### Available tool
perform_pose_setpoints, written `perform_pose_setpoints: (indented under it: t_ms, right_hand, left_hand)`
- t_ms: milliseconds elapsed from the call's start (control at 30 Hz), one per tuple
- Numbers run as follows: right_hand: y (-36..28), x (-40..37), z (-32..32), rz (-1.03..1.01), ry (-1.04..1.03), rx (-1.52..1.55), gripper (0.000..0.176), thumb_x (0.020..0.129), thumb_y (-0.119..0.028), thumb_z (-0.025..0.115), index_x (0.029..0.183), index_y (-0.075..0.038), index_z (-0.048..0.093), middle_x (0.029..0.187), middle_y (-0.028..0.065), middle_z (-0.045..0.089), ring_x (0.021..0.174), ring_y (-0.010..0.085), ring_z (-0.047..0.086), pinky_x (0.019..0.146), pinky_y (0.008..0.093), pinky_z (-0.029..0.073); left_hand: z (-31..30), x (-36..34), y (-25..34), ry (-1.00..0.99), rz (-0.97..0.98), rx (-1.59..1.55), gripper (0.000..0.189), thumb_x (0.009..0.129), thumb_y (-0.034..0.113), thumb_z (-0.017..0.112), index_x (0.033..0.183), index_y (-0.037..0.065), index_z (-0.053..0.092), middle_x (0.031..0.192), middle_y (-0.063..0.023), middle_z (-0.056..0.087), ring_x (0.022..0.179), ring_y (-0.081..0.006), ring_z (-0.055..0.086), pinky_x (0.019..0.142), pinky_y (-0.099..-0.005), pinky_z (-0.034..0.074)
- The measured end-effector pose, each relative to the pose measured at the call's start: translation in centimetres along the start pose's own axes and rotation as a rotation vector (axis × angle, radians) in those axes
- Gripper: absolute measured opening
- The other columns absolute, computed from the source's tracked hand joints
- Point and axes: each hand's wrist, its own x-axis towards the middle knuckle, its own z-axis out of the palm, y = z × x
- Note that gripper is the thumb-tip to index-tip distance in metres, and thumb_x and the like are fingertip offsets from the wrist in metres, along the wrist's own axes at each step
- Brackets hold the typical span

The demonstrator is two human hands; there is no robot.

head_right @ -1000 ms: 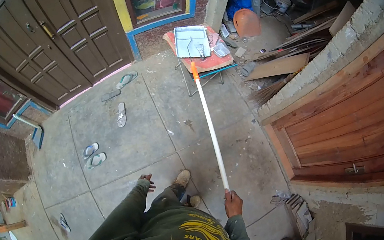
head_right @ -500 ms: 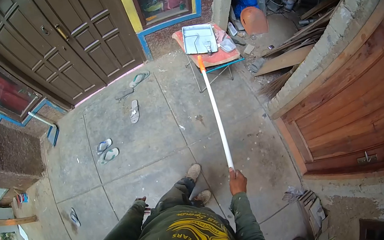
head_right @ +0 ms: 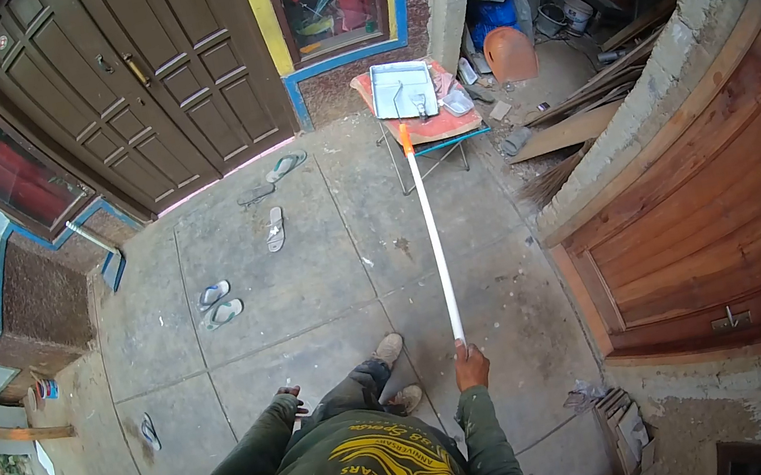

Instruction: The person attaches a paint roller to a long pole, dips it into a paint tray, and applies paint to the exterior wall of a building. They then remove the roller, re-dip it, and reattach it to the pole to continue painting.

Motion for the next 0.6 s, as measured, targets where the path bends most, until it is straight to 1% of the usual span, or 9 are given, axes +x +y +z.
perform_pose_setpoints:
  t_ms: [133,200,267,367,433,600]
  right_hand:
    - [0.7,-2.2,-0.2,-0.029,0.018,0.000,0.045,0.088,-0.041,0.045,0.075,0.001,0.055,0.072,0.0237,0.058,0.074,0.0441,0.055,0.065,0.0494,0.042]
    - [0.9,-3.4,-0.4,0.000,0.003,0.011,0.044,0.088,-0.040,0.045,0.075,0.000,0.055,0.072,0.0238,0.058,0.073,0.0440,0.054,0.065,0.0491,0.041]
    - [1.2,-4.4,-0.5,0.025,-0.013,0.020,0.043,0.089,-0.039,0.045,0.075,0.000,0.055,0.071,0.0238,0.057,0.072,0.0439,0.054,0.064,0.0487,0.041]
    - [1.7,-6.1,-0.6,0.054,-0.023,0.034,0.042,0.089,-0.038,0.046,0.075,0.000,0.055,0.069,0.0228,0.057,0.069,0.0427,0.055,0.062,0.0466,0.042]
    - [2.0,-7.3,-0.9,0.070,-0.044,0.106,0.042,0.089,-0.037,0.045,0.074,0.000,0.055,0.067,0.0211,0.056,0.066,0.0399,0.055,0.061,0.0445,0.042]
    - [1.2,-10.7,-3.1,0.109,-0.061,0.080,0.040,0.089,-0.035,0.046,0.073,0.000,0.055,0.064,0.0197,0.056,0.061,0.0364,0.055,0.059,0.0420,0.043]
  left_hand:
    - [-0.2,0.8,-0.3,-0.006,-0.045,0.011,0.041,0.087,0.040,0.052,0.114,0.016,0.034,0.114,-0.0205,0.050,0.078,-0.0385,0.061,0.063,-0.0565,0.048]
    - [-0.2,1.3,-0.5,-0.012,-0.063,0.025,0.041,0.086,0.040,0.053,0.114,0.016,0.034,0.116,-0.0208,0.050,0.079,-0.0395,0.061,0.064,-0.0573,0.047]
    - [-0.1,1.6,-0.7,-0.025,-0.026,0.022,0.041,0.086,0.040,0.053,0.114,0.016,0.034,0.116,-0.0217,0.049,0.080,-0.0403,0.060,0.065,-0.0579,0.047]
    - [0.0,1.6,-0.3,-0.043,-0.010,0.015,0.042,0.086,0.041,0.053,0.114,0.016,0.034,0.117,-0.0226,0.049,0.081,-0.0403,0.060,0.064,-0.0574,0.047]
    - [0.1,1.4,0.0,-0.050,-0.003,0.010,0.042,0.086,0.041,0.053,0.114,0.016,0.034,0.117,-0.0229,0.049,0.081,-0.0402,0.059,0.062,-0.0568,0.048]
    - [-0.3,1.6,0.0,-0.056,0.001,-0.025,0.044,0.086,0.042,0.053,0.114,0.015,0.034,0.116,-0.0239,0.049,0.080,-0.0397,0.060,0.058,-0.0548,0.048]
